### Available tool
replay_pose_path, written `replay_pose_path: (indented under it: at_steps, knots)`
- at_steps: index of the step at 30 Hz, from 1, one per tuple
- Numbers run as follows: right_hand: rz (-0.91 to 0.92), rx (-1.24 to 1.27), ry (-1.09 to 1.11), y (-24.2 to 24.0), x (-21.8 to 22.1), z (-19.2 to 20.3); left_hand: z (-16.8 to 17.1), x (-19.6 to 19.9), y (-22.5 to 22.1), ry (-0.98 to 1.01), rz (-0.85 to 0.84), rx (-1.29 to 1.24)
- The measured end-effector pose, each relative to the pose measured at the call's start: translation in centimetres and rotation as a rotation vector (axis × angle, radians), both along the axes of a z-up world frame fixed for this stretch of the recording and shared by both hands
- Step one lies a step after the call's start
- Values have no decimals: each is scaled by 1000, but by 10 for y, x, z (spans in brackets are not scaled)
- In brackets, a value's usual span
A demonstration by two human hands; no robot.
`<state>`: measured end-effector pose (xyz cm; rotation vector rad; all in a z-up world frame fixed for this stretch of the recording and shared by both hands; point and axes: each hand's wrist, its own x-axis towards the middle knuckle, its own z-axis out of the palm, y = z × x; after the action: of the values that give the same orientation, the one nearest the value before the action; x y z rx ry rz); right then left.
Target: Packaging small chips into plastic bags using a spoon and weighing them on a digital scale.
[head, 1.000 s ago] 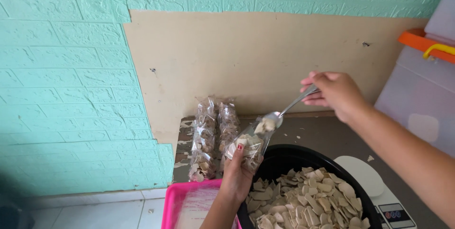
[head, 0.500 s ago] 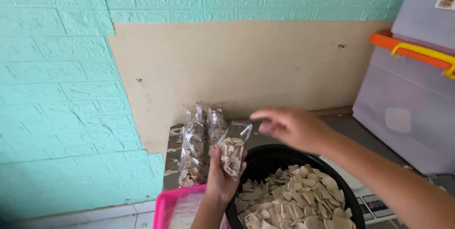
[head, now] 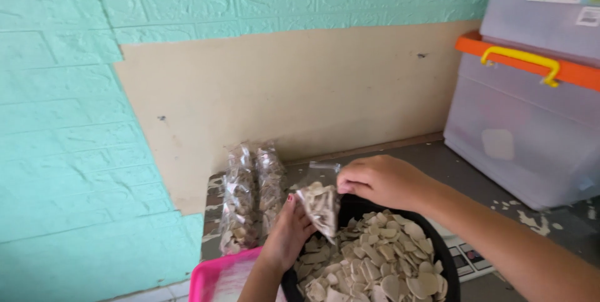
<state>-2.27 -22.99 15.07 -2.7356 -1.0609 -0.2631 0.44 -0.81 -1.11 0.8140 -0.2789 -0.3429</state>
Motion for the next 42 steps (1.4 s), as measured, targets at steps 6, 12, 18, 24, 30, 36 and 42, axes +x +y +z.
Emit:
replay_pose_path:
  at_steps: [6,12,18,24,30,36,42]
  knots:
    - [-354,-129,74,-94,-36,25,-6,-1,-10,68,180,206]
    - [-832,-255,149,-191,-35,-9,18,-13,-11,146,99,383]
    - [-948,-189,107,-226,9,-83,28,-15,-12,299,245,360]
    - [-1030,106,38,-211,20,-135,21,-10,-11,301,267,341]
    - [-941,171,264,-213,-10,-160,-27,23,3,255,260,287]
    - [-972,162,311,-222,-7,-173,-36,41,6,386,223,355]
    - [-990,218,394,-232,-13,-178,-45,38,12,338,253,326]
